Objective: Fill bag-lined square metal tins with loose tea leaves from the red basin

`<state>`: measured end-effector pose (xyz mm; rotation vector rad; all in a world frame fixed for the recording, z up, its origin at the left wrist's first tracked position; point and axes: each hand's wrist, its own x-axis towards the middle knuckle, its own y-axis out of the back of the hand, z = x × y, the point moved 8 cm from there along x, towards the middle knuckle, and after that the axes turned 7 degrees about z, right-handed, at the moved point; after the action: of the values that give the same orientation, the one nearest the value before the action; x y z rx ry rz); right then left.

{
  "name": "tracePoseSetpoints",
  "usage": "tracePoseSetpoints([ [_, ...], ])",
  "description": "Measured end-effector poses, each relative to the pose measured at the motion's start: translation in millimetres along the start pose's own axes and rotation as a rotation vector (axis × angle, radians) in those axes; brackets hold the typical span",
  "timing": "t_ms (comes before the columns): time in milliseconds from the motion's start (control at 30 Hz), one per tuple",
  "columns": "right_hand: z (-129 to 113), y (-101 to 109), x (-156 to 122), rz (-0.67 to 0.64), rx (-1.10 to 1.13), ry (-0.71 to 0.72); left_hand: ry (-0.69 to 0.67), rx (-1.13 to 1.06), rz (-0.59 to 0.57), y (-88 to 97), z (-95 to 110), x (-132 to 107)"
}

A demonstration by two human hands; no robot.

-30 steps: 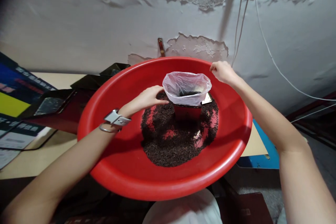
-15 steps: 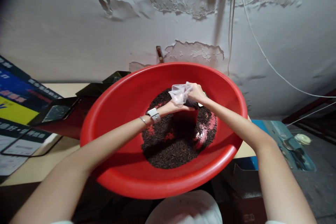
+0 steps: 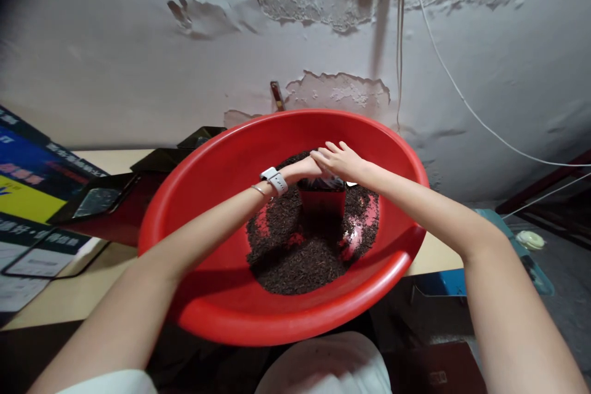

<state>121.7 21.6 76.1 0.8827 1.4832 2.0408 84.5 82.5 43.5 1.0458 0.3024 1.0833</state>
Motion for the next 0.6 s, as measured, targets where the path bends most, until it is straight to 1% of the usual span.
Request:
tracePoseSetpoints([
  [67, 7, -12, -4, -0.048, -0.018, -0.049, 0.008, -0.001, -0.146, -1.2, -5, -4],
  [100, 13, -18, -5, -0.09, -0.008, -0.102, 0.024, 0.011, -0.18, 0.9, -7, -7],
  [133, 20, -23, -6, -0.131, 0.024, -0.171, 0.036, 0.025, -0.173, 5.3, -9, -10],
  [167, 27, -28, -8, -0.168, 0.099, -0.256, 0.039, 0.045, -0.122, 11.9, -9, -13],
  [200, 34, -33, -9, -0.197, 0.211, -0.34, 0.026, 0.068, -0.044, 19.1, -7, -17],
  [267, 45, -40, -10, -0.236, 0.455, -0.463, -0.059, 0.096, 0.092, 27.0, 3, -24],
  [300, 49, -45, -10, -0.275, 0.57, -0.49, -0.12, 0.098, 0.117, 25.4, 9, -28],
  [333, 53, -50, -10, -0.338, 0.682, -0.499, -0.183, 0.093, 0.104, 19.9, 15, -31],
  [400, 62, -59, -13, -0.453, 0.889, -0.496, -0.282, 0.081, 0.011, 2.8, 21, -36],
  [433, 71, -63, -14, -0.461, 0.969, -0.523, -0.319, 0.079, -0.048, -6.3, 23, -36],
  [467, 83, -66, -16, -0.427, 1.006, -0.574, -0.34, 0.078, -0.114, -15.1, 23, -36],
  [500, 98, -70, -18, -0.358, 0.985, -0.644, -0.345, 0.08, -0.187, -23.5, 22, -35],
  [567, 124, -79, -27, -0.215, 0.817, -0.786, -0.316, 0.087, -0.322, -35.7, 19, -32],
  [600, 131, -86, -32, -0.18, 0.728, -0.836, -0.289, 0.098, -0.369, -38.8, 17, -29],
])
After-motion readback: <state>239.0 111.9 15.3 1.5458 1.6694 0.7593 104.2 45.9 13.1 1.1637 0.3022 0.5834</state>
